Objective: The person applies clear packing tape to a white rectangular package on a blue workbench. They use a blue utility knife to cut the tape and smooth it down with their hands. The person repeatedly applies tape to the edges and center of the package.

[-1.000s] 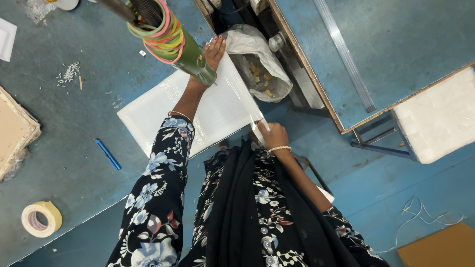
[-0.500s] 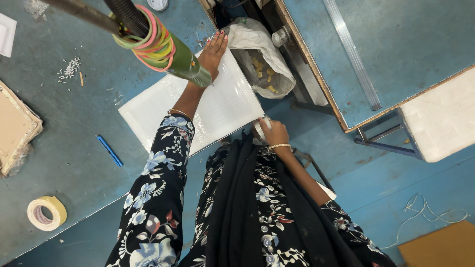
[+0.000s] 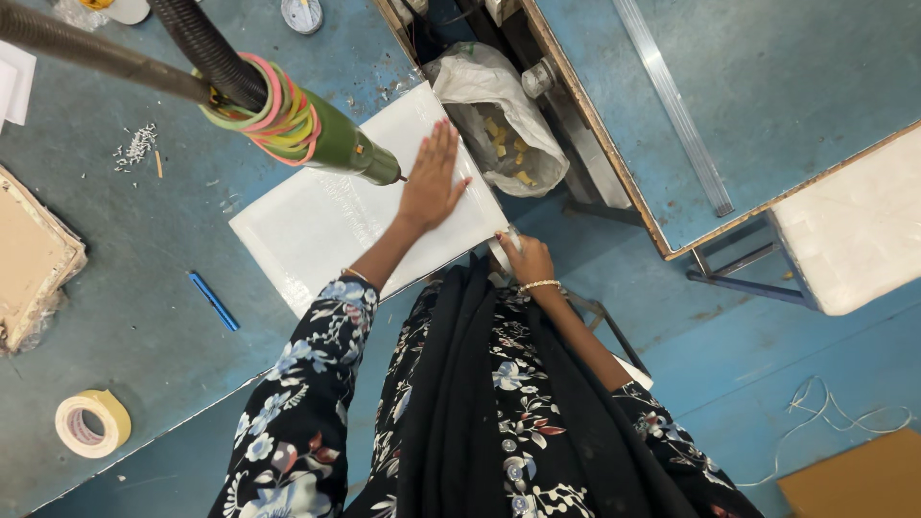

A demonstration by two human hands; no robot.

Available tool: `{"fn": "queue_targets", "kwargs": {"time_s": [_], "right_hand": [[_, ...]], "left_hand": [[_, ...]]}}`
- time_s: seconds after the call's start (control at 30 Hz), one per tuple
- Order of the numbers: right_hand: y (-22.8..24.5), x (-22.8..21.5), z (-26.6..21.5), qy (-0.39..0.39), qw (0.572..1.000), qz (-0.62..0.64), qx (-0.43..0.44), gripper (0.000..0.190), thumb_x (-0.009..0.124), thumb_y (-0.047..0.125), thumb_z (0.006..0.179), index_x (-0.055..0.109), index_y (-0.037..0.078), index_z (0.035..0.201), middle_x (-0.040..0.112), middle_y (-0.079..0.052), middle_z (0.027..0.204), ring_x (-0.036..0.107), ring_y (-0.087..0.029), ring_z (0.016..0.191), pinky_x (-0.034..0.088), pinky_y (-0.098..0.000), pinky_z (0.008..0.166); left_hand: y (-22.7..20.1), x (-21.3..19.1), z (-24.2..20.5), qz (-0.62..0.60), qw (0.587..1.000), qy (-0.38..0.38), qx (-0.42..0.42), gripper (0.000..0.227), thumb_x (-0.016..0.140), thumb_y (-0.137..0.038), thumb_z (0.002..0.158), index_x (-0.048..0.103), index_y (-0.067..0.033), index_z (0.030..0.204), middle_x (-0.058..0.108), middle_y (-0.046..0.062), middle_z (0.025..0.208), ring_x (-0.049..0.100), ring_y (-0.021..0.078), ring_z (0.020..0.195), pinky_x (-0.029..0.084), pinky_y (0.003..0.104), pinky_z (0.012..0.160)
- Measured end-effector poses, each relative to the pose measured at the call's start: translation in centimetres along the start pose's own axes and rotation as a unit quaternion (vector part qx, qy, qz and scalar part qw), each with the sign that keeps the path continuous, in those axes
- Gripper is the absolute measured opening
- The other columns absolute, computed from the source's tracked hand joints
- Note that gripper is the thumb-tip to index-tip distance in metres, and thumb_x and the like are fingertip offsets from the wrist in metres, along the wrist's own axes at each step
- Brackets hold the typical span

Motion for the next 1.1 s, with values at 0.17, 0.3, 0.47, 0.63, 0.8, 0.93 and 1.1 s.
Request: {"fn": "queue_targets", "kwargs": {"time_s": [0.17,0.3,0.47,0.63,0.8,0.93,1.1], "right_hand": [[-0.3,0.2,0.4,0.007,1.0,0.011,-0.012,0.059,0.06,0.057,0.095,0.075,0.0,0.091,0.071,-0.022,0.072,0.072,-0.039,0.07,0.054,-0.0461,0.067],[-0.4,0.3,0.5,0.007,1.0,0.014,-0.02,0.059,0.06,0.057,0.095,0.076,0.0,0.089,0.07,-0.021,0.07,0.072,-0.038,0.069,0.054,-0.0456,0.067],[-1.0,0.4,0.5,0.02,0.999,0.026,0.016,0.06,0.061,0.057,0.093,0.075,-0.001,0.088,0.069,-0.02,0.067,0.072,-0.036,0.064,0.054,-0.0451,0.065],[-0.9,0.6,0.6,0.026,0.999,0.019,0.021,0.061,0.06,0.059,0.094,0.075,0.0,0.086,0.07,-0.019,0.066,0.071,-0.034,0.063,0.053,-0.0446,0.064],[-2.0,0.7,0.6,0.026,0.999,0.012,0.044,0.063,0.061,0.062,0.092,0.076,0.001,0.085,0.069,-0.019,0.065,0.071,-0.034,0.062,0.052,-0.0459,0.063],[-1.4,0.9,0.9,0.02,0.999,0.032,0.014,0.064,0.059,0.064,0.091,0.076,0.002,0.083,0.07,-0.018,0.064,0.072,-0.033,0.061,0.053,-0.0456,0.062],[-2.1,0.7,0.6,0.02,0.999,0.021,0.042,0.064,0.06,0.064,0.091,0.076,0.002,0.085,0.069,-0.02,0.066,0.071,-0.036,0.063,0.053,-0.0469,0.063]], "left_hand": [[-4.9,2.0,-3.6,0.001,0.998,0.039,0.049,0.082,0.048,-0.042,0.105,0.014,0.0082,0.16,0.011,0.025,0.169,0.009,0.0348,0.159,0.011,0.045,0.129],[-6.6,1.9,-5.5,-0.048,0.995,0.044,0.08,0.078,0.047,-0.041,0.105,0.018,0.0049,0.161,0.016,0.022,0.17,0.013,0.0322,0.159,0.012,0.044,0.129],[-5.3,0.7,-3.8,0.05,0.984,0.046,0.164,0.062,0.048,-0.039,0.105,0.038,-0.0037,0.155,0.033,0.013,0.165,0.021,0.0256,0.156,0.015,0.045,0.127],[-4.6,-0.1,0.5,0.103,0.98,0.007,0.172,0.052,0.053,-0.041,0.105,0.061,0.0036,0.13,0.058,0.017,0.136,0.043,0.0294,0.141,0.021,0.046,0.126],[-5.1,3.2,1.8,0.11,0.979,0.075,0.152,0.044,0.056,-0.04,0.107,0.071,0.0015,0.102,0.067,0.016,0.11,0.059,0.031,0.119,0.027,0.044,0.127],[-5.9,1.6,0.6,-0.004,0.971,-0.009,0.239,0.035,0.057,-0.033,0.105,0.072,-0.0004,0.108,0.068,0.016,0.114,0.061,0.0302,0.119,0.032,0.044,0.124],[0.9,-1.0,5.3,0.036,0.987,-0.022,0.156,0.025,0.055,-0.023,0.106,0.072,-0.0046,0.108,0.069,0.012,0.12,0.057,0.0276,0.132,0.03,0.048,0.124]]}}
Point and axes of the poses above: each hand's wrist, its own z-axis towards the middle knuckle, its own x-axis out of the palm, y = z × x, the point moved 10 cm from there along z, towards the middle knuckle
